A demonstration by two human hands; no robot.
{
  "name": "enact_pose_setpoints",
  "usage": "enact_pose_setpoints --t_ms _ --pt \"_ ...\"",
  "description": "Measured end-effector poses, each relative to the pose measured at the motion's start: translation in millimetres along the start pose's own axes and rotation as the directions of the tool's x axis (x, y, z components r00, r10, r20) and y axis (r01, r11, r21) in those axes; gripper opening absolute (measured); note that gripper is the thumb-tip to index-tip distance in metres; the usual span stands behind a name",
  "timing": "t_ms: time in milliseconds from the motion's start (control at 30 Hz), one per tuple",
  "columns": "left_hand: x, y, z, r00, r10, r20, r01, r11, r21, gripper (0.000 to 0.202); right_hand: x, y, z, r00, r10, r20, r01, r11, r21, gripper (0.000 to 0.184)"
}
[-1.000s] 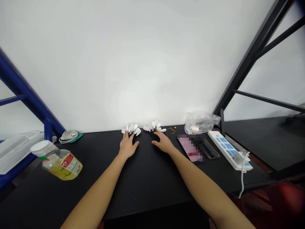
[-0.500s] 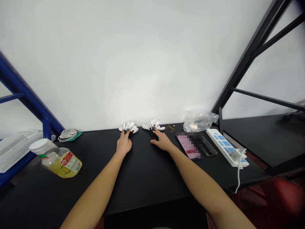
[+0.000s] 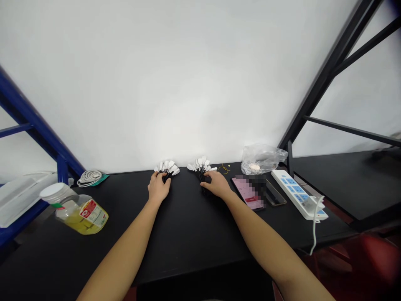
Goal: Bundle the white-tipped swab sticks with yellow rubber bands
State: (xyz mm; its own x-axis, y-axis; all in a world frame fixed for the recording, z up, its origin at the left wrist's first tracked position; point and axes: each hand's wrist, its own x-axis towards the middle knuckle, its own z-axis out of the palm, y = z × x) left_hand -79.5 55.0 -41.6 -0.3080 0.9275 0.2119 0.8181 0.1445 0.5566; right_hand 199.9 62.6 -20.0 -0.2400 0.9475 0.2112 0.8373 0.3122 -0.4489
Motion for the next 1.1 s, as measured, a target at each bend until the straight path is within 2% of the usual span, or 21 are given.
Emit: enact_pose_setpoints --t_ms 100,200,300,400,467,533,700,767,800,867,900,967,1000,1067,1100 --pt "-4.2 5.1 -5.1 0.993 0.079 -0.091 -0.079 0.997 0.000 0.037 -2.1 -0.6 -3.9 0.996 0.056 0.071 -0.057 0.998 0.016 0.034" --pt "-10.3 12.3 -7.9 0.968 0.203 -0.148 -0.204 0.979 0.010 0.034 -3.6 -3.0 -1.4 0.984 0.109 0.137 -0.107 0.994 -0.027 0.039" --pt "-16.5 19.1 -9.0 0.937 0.321 -0.136 -0.319 0.947 0.038 0.033 -3.4 -5.7 2.2 0.981 0.139 0.137 -0.126 0.987 -0.100 0.045" --pt "-22.5 25.5 -8.5 0.895 0.437 -0.093 -0.434 0.899 0.056 0.033 -3.0 -6.2 0.2 0.982 0.125 0.138 -0.108 0.986 -0.128 0.032" --pt "-27.6 30.9 -6.6 0.847 0.529 -0.050 -0.525 0.848 0.072 0.036 -3.9 -6.6 -4.1 0.985 0.091 0.147 -0.072 0.989 -0.128 0.022" --pt "-34.5 38.2 -3.5 0.781 0.624 0.032 -0.624 0.775 0.098 0.045 -6.4 -9.0 -8.6 0.983 0.030 0.180 -0.013 0.995 -0.095 0.020" --pt "-52.3 55.7 3.5 0.605 0.766 0.218 -0.792 0.606 0.069 0.063 -16.1 -25.5 -12.3 0.927 -0.194 0.321 0.138 0.973 0.187 0.027" --pt "-53.9 57.2 2.2 0.563 0.787 0.251 -0.816 0.578 0.016 0.059 -19.1 -32.6 -13.5 0.914 -0.224 0.337 0.102 0.934 0.342 0.030" --pt "-53.3 56.6 0.4 0.556 0.792 0.254 -0.816 0.578 -0.017 0.056 -20.1 -35.6 -14.8 0.914 -0.219 0.341 0.054 0.899 0.435 0.032" --pt "-50.7 54.3 -4.3 0.577 0.787 0.218 -0.791 0.605 -0.092 0.047 -21.3 -40.6 -18.6 0.920 -0.205 0.334 -0.052 0.781 0.622 0.036" --pt "-49.5 53.3 -6.7 0.609 0.773 0.177 -0.764 0.632 -0.134 0.042 -21.9 -42.8 -20.8 0.927 -0.203 0.314 -0.082 0.709 0.700 0.039" --pt "-49.1 53.2 -10.7 0.708 0.703 0.067 -0.671 0.699 -0.247 0.036 -23.6 -46.8 -24.3 0.956 -0.193 0.219 -0.064 0.593 0.803 0.042" --pt "-50.0 54.4 -12.1 0.767 0.642 0.018 -0.600 0.727 -0.334 0.036 -24.7 -48.7 -25.3 0.971 -0.177 0.159 -0.033 0.562 0.827 0.040" --pt "-53.2 59.0 -14.0 0.870 0.492 -0.014 -0.413 0.714 -0.566 0.041 -27.6 -52.0 -25.6 0.990 -0.133 0.056 0.028 0.561 0.828 0.036" --pt "-55.1 62.1 -14.8 0.904 0.427 0.015 -0.301 0.660 -0.688 0.046 -29.0 -53.3 -24.9 0.993 -0.116 0.016 0.054 0.581 0.812 0.033"
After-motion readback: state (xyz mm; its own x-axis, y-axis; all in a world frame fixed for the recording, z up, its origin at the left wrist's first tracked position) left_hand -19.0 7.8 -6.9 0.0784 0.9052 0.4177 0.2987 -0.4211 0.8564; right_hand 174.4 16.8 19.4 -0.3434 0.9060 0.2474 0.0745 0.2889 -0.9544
